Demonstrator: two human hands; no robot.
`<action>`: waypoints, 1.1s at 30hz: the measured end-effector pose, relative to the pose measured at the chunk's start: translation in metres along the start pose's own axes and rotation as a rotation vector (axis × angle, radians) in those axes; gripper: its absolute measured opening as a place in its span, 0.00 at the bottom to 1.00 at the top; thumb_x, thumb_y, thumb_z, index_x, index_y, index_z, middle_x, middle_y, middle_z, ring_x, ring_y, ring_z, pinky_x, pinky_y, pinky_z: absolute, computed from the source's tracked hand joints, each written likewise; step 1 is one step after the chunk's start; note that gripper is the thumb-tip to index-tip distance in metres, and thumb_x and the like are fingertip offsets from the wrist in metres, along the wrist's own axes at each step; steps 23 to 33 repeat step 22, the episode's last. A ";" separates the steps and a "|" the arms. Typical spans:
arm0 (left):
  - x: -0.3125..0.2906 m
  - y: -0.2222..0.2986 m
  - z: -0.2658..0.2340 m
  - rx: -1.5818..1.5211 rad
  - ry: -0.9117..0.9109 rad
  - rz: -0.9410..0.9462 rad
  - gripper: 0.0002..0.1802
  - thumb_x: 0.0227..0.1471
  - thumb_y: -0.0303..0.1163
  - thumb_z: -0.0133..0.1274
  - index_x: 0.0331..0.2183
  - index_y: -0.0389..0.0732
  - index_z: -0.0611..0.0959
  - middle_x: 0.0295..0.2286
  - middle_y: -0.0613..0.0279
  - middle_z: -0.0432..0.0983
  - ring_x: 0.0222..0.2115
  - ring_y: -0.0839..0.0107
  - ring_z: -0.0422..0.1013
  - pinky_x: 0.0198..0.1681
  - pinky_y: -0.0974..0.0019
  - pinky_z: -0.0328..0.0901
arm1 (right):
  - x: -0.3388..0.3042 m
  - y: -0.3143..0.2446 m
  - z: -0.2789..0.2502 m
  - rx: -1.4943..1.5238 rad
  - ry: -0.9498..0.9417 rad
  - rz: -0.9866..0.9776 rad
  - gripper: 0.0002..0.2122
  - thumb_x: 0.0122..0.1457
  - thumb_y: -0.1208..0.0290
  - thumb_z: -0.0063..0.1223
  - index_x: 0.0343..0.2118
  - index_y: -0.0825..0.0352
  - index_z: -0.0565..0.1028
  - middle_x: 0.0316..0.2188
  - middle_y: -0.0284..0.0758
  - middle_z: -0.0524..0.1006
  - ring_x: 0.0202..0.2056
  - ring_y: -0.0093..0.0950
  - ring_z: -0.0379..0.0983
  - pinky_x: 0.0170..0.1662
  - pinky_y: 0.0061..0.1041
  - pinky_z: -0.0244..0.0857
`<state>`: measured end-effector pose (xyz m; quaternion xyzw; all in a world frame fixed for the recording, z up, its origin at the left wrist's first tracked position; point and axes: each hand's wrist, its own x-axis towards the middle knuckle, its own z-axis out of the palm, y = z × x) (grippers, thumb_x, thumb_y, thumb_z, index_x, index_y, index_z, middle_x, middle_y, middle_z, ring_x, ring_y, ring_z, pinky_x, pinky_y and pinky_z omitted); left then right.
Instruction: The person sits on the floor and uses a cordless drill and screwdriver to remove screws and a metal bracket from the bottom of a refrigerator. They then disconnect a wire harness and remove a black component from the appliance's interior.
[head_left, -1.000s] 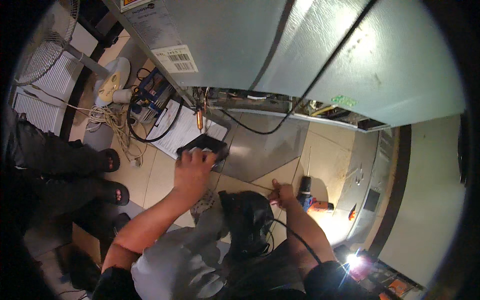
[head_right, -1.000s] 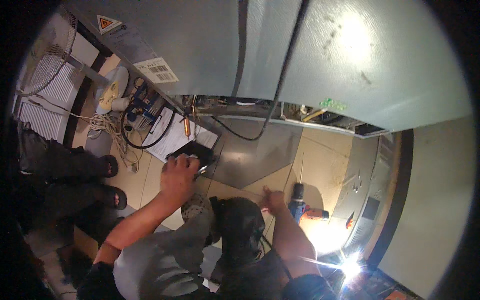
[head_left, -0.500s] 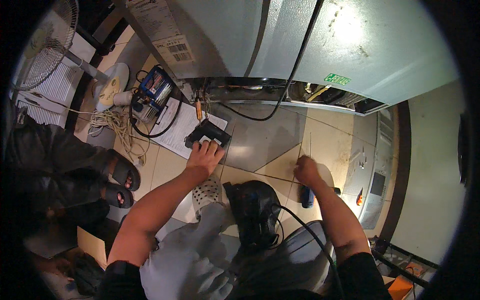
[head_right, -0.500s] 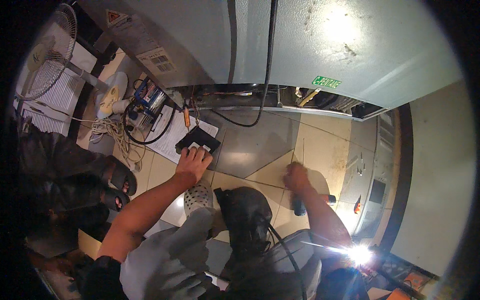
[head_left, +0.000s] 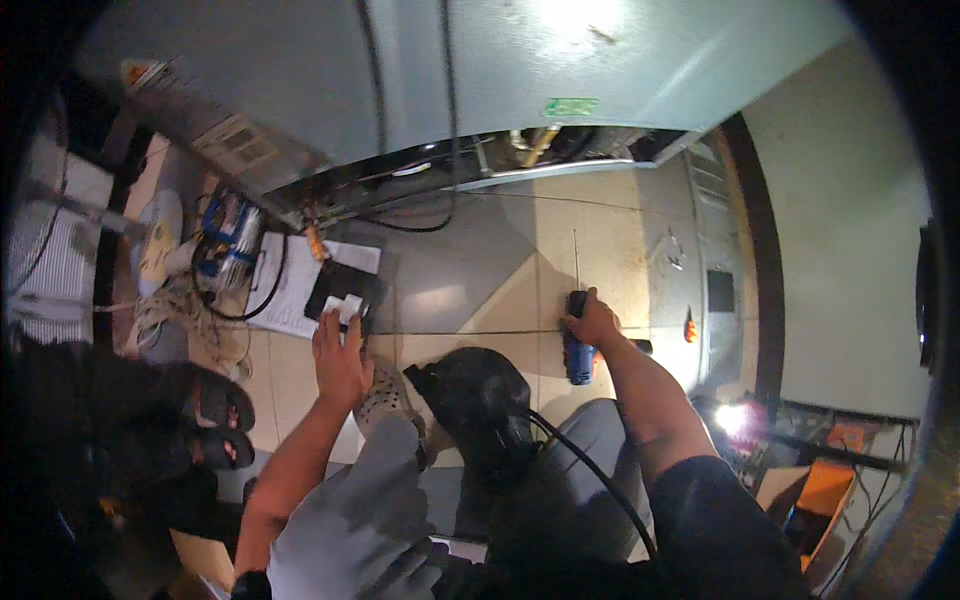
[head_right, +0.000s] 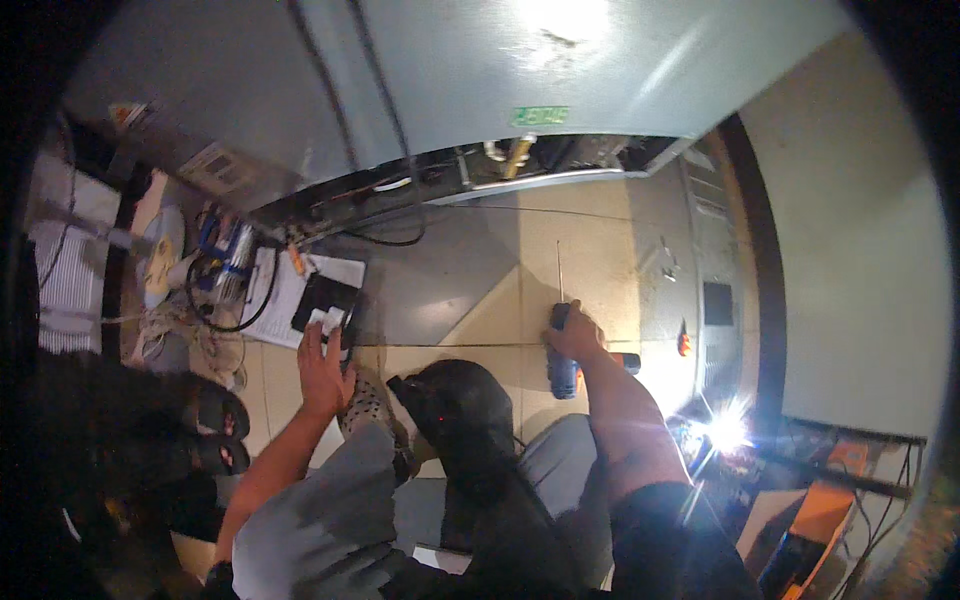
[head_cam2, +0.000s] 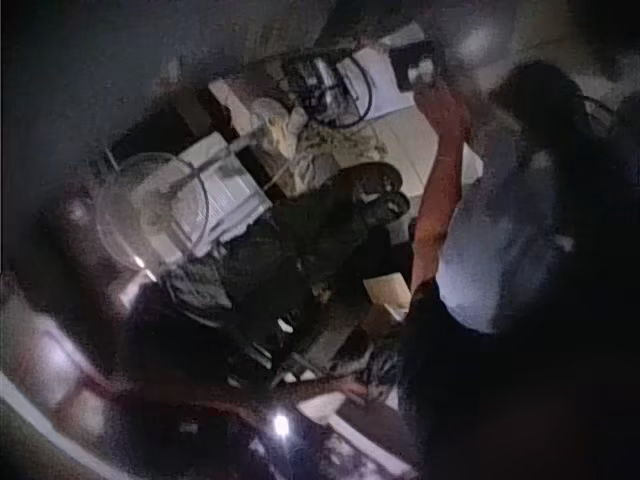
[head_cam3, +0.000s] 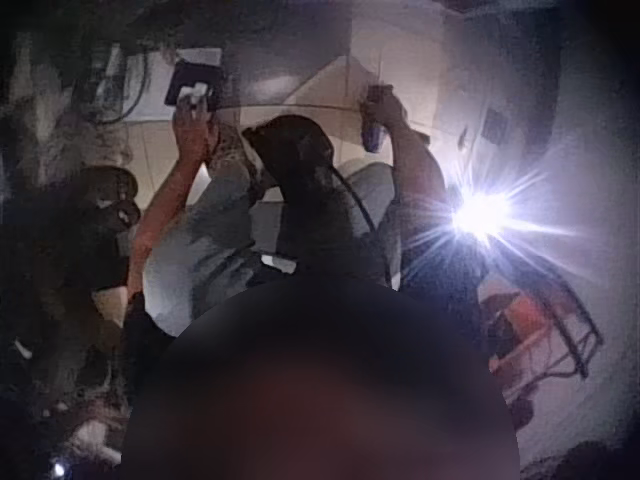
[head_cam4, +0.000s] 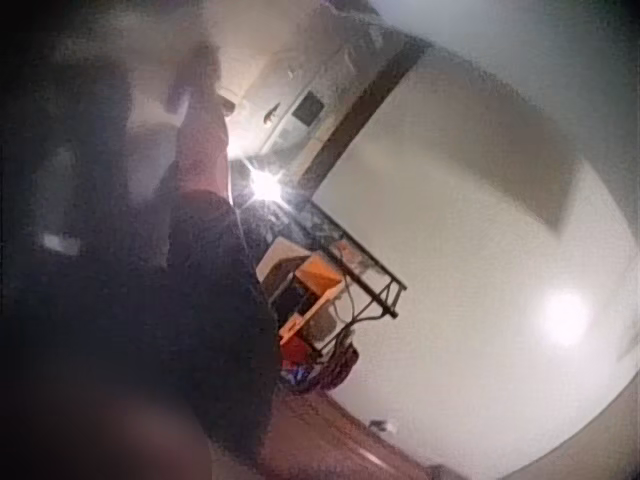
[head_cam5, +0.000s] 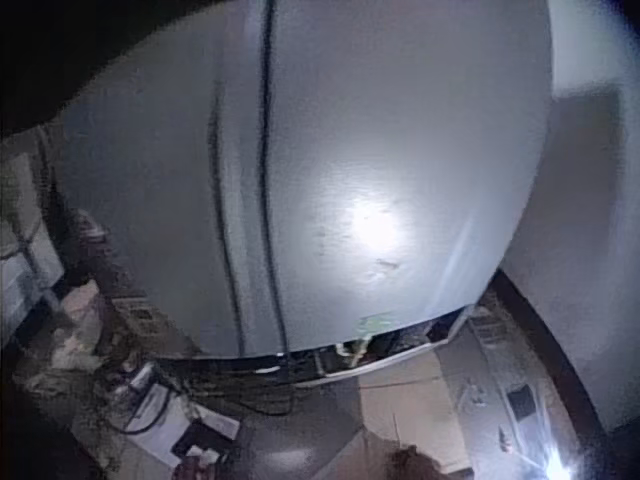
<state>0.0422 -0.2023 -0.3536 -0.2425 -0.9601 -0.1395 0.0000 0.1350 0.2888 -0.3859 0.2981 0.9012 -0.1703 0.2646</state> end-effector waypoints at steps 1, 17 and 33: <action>-0.011 0.008 0.004 -0.049 0.016 0.001 0.37 0.44 0.32 0.60 0.57 0.35 0.71 0.60 0.36 0.57 0.63 0.38 0.53 0.65 0.39 0.50 | -0.002 0.010 -0.003 0.072 0.019 0.065 0.43 0.47 0.48 0.65 0.58 0.77 0.61 0.49 0.58 0.76 0.51 0.50 0.75 0.54 0.43 0.70; -0.050 0.002 0.041 -0.273 -0.124 0.073 0.33 0.38 0.32 0.58 0.50 0.35 0.74 0.50 0.36 0.67 0.50 0.37 0.65 0.53 0.43 0.63 | -0.099 0.126 0.079 0.331 -0.141 0.301 0.49 0.42 0.46 0.65 0.63 0.74 0.56 0.50 0.58 0.75 0.52 0.51 0.74 0.55 0.43 0.69; -0.052 -0.011 0.056 -0.328 -0.137 0.012 0.36 0.35 0.36 0.61 0.50 0.37 0.74 0.50 0.39 0.67 0.52 0.38 0.65 0.57 0.44 0.61 | -0.094 0.093 0.026 0.153 -0.362 0.289 0.58 0.44 0.47 0.64 0.69 0.77 0.43 0.57 0.60 0.70 0.57 0.47 0.72 0.60 0.38 0.66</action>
